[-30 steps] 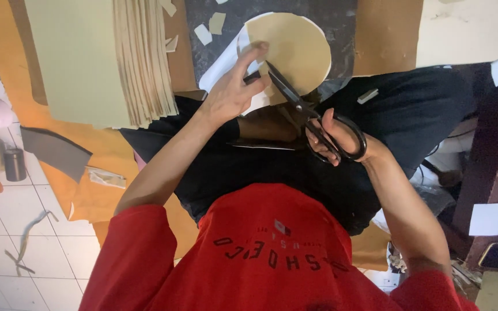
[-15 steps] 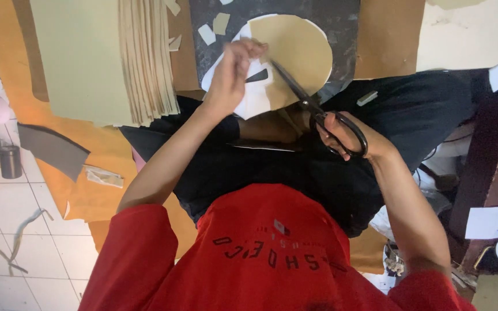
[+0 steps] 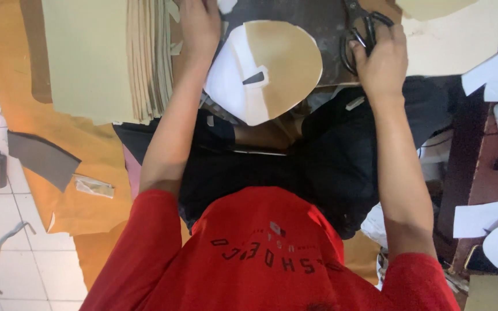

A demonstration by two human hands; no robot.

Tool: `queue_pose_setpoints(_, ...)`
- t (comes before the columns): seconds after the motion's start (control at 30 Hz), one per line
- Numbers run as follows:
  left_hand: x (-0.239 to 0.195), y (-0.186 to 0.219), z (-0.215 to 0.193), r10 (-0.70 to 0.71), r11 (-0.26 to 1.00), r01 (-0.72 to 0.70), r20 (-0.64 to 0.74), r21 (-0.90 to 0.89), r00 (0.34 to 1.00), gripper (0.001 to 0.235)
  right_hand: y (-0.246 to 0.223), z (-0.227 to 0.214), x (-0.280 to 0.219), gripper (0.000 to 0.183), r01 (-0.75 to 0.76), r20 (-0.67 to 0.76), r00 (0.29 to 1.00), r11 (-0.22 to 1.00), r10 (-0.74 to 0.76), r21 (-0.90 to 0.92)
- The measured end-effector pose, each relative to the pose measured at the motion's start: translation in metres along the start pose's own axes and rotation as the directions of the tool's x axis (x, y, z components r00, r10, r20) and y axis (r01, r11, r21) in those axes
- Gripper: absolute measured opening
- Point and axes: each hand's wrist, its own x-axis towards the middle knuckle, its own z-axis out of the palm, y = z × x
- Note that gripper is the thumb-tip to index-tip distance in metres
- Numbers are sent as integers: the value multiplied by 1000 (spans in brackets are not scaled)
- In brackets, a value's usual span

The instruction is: The person uses scissors to cut a white paper template from a beige cardboard sheet, then stacks the finished piece with others. The process repeats with new sheets, trimming along the template's edge and stacking completed pieces.

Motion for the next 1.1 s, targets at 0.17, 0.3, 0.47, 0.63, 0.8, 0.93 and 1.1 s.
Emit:
queue_pose_setpoints(0.17,-8,34,-26,135,989,-134,6,-64,991,39,-70,1,7,55,-4,-88,996,996,-4,-91)
queue_pose_setpoints(0.3,-19,38,-28,95,995,-93,79,-35,992,41,-146,38,-1,91,359,312,878,931,-362,71)
queue_pose_setpoints(0.47,-34,74,-60,48,994,-57,100,89,994,37,-166,47,-14,103,434,506,794,897,-337,-84)
queue_pose_setpoints(0.63,-37,86,-65,-126,908,29,206,418,970,59,-162,25,11,88,345,512,771,924,-378,164)
queue_pose_setpoints(0.8,-52,126,-92,-98,979,56,215,194,972,71,-115,58,42,87,300,242,914,945,-324,131)
queue_pose_setpoints(0.93,-83,104,-93,-173,985,171,63,30,983,69,-121,69,62,93,269,329,901,960,-281,82)
queue_pose_setpoints(1.1,-83,95,-85,-153,979,168,-125,117,980,69,-125,45,63,36,322,214,901,913,-377,250)
